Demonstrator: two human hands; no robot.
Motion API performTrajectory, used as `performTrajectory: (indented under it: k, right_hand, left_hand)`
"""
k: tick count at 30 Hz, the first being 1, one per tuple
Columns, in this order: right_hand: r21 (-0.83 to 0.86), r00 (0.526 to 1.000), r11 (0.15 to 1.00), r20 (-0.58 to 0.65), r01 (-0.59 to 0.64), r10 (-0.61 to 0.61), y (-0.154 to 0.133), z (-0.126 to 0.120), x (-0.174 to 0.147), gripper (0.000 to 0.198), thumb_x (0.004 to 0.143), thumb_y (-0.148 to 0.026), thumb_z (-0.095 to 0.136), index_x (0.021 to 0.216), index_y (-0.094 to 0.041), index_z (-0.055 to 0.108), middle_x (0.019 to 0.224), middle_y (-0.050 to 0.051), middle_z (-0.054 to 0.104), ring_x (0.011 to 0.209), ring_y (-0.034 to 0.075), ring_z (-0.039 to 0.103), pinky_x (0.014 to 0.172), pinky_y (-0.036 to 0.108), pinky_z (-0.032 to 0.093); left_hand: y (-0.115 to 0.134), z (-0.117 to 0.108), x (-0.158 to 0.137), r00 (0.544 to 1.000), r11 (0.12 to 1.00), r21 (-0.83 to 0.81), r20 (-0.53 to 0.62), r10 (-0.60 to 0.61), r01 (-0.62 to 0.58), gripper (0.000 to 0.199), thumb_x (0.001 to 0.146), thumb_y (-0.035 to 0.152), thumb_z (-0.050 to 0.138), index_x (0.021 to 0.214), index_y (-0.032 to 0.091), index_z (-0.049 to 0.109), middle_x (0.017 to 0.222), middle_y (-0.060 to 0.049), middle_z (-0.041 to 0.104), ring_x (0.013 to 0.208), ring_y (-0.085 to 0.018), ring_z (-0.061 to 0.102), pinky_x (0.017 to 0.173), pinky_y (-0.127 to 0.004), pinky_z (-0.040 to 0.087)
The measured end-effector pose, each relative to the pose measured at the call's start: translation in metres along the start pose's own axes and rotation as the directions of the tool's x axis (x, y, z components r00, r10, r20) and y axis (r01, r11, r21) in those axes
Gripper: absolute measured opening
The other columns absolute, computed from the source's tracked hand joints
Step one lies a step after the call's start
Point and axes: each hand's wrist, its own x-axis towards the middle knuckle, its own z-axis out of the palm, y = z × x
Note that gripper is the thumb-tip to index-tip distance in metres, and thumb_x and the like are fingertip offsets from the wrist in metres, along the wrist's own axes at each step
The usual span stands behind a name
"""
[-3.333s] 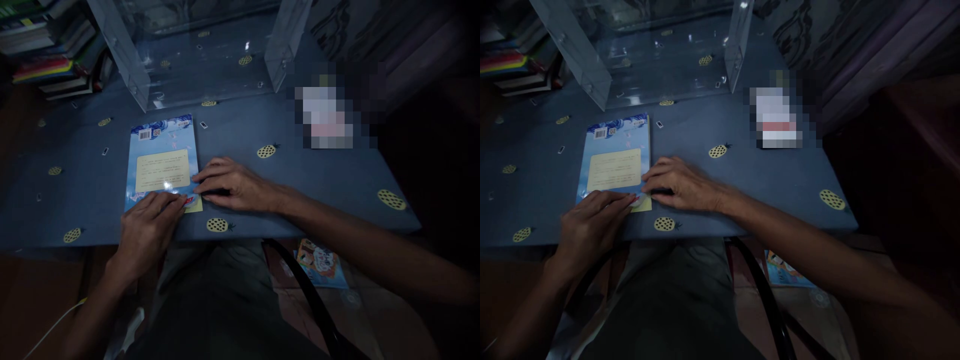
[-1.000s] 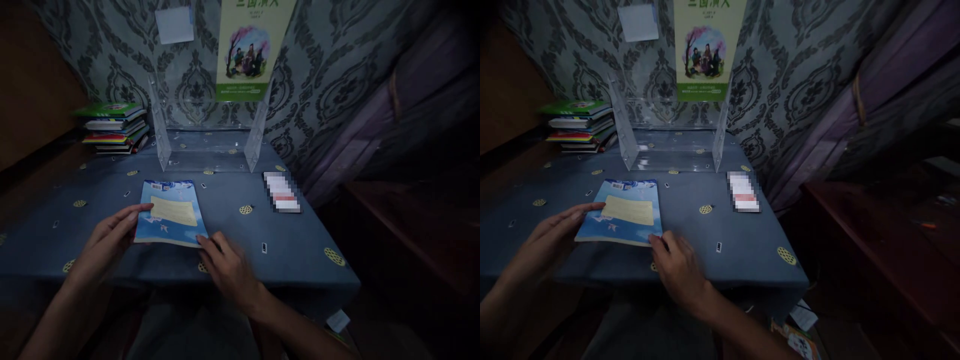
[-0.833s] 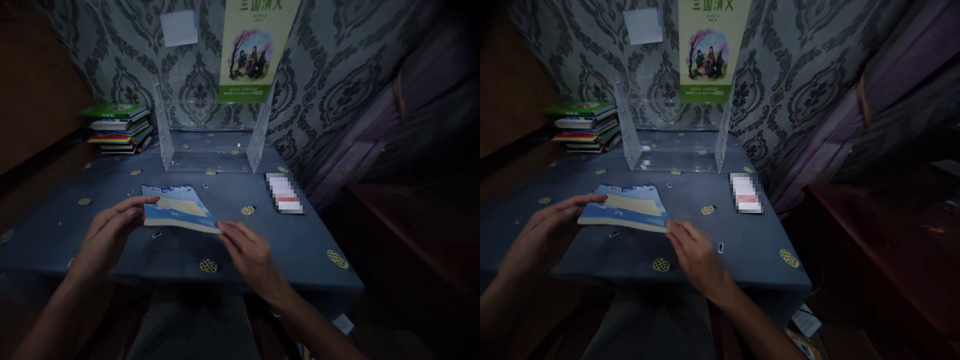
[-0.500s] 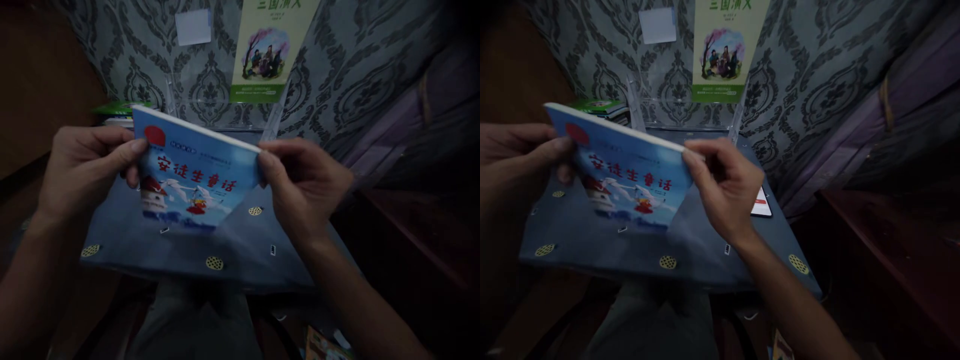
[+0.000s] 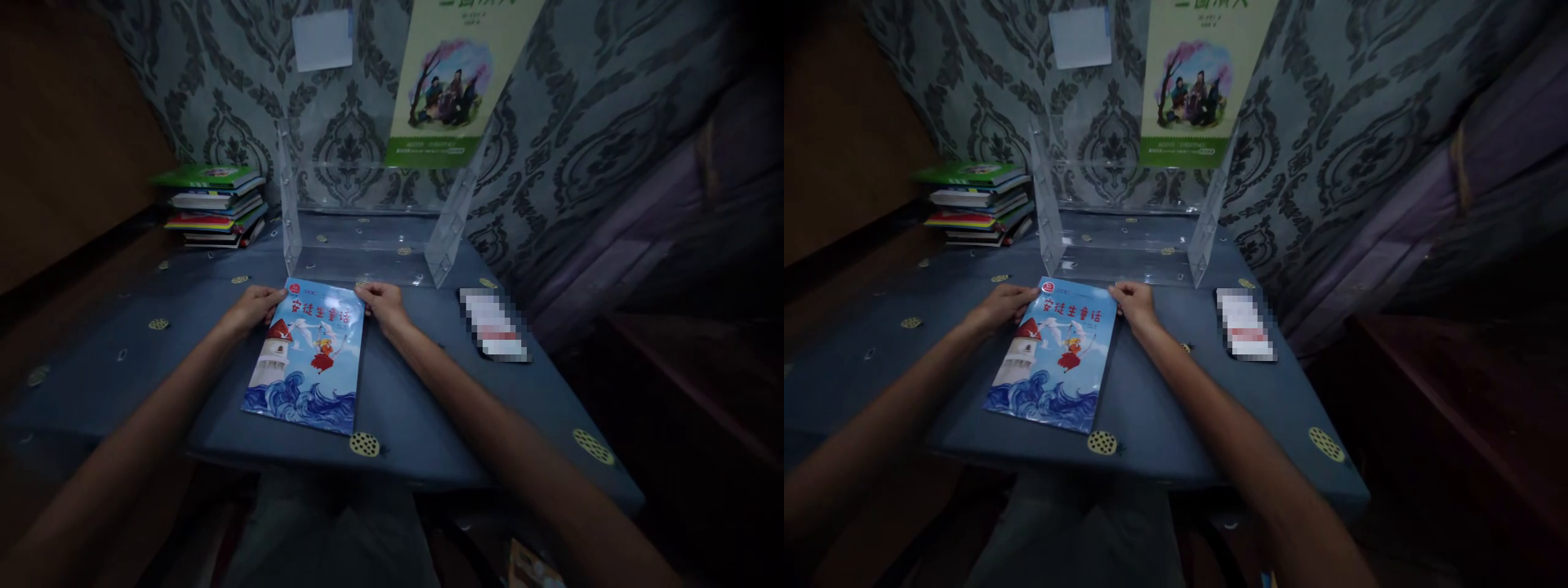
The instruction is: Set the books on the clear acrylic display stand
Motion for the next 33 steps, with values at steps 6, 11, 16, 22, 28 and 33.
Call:
performTrajectory:
  k: [6,11,16,22,28,33]
  right_hand:
    - [-0.043,1.0,0.999,-0.019,-0.021,0.02,0.013,-0.004,0.004,0.031,0.07,-0.04,0.075,0.059,-0.02,0.055,0.046,-0.007,0.05,0.038,0.008,0.044,0.04,0.021,0.035]
    - [-0.106,1.0,0.994,-0.004,-0.001,0.001,0.017,-0.008,-0.005,0.02,0.075,-0.027,0.067,0.061,-0.019,0.056,0.049,-0.007,0.053,0.041,0.008,0.048,0.043,0.02,0.037]
    - [-0.162,1.0,0.987,0.0,0.007,-0.007,0.012,-0.012,-0.01,0.009,0.075,-0.015,0.061,0.066,-0.019,0.06,0.055,-0.006,0.057,0.043,0.009,0.053,0.047,0.02,0.04]
    - [-0.171,1.0,0.985,-0.004,0.013,-0.014,0.01,-0.023,-0.015,0.008,0.077,-0.011,0.058,0.077,-0.018,0.062,0.065,-0.005,0.06,0.045,0.009,0.055,0.049,0.021,0.043]
    - [-0.233,0.997,0.969,0.03,0.079,-0.074,0.015,-0.039,-0.028,0.014,0.083,-0.01,0.055,0.09,-0.017,0.065,0.072,-0.002,0.064,0.057,0.011,0.059,0.057,0.022,0.048]
    - [-0.415,0.984,0.892,0.08,0.179,-0.16,0.013,-0.042,-0.034,0.021,0.087,-0.012,0.055,0.103,-0.017,0.068,0.091,0.005,0.075,0.084,0.019,0.07,0.077,0.031,0.055]
  left_hand:
    - [-0.01,0.0,0.009,0.998,0.955,0.296,-0.035,0.043,-0.031,0.044,0.085,0.049,0.053,0.051,0.022,0.046,0.044,0.002,0.044,0.047,-0.014,0.043,0.053,-0.027,0.032]
    - [-0.004,0.002,0.002,0.993,0.827,0.559,-0.055,0.108,-0.059,0.033,0.09,0.042,0.053,0.067,0.022,0.064,0.067,-0.007,0.065,0.081,-0.028,0.064,0.073,-0.032,0.041]
    - [0.013,0.02,-0.012,0.964,0.454,0.88,0.015,0.264,-0.138,0.036,0.098,0.037,0.04,0.105,0.018,0.07,0.103,-0.018,0.072,0.103,-0.037,0.065,0.086,-0.045,0.049]
    - [0.012,0.053,-0.011,0.833,0.508,0.67,0.342,0.435,-0.54,0.043,0.1,0.032,0.037,0.133,0.019,0.063,0.14,-0.014,0.061,0.128,-0.03,0.056,0.111,-0.046,0.044]
    - [0.016,0.073,0.004,0.764,0.473,0.612,0.4,0.505,-0.634,0.039,0.101,0.028,0.04,0.131,0.021,0.064,0.132,-0.012,0.064,0.12,-0.027,0.059,0.107,-0.047,0.046]
    - [0.027,0.087,0.004,0.761,0.436,0.638,0.416,0.497,-0.634,0.037,0.103,0.029,0.04,0.131,0.02,0.062,0.13,-0.013,0.063,0.12,-0.028,0.058,0.103,-0.046,0.047]
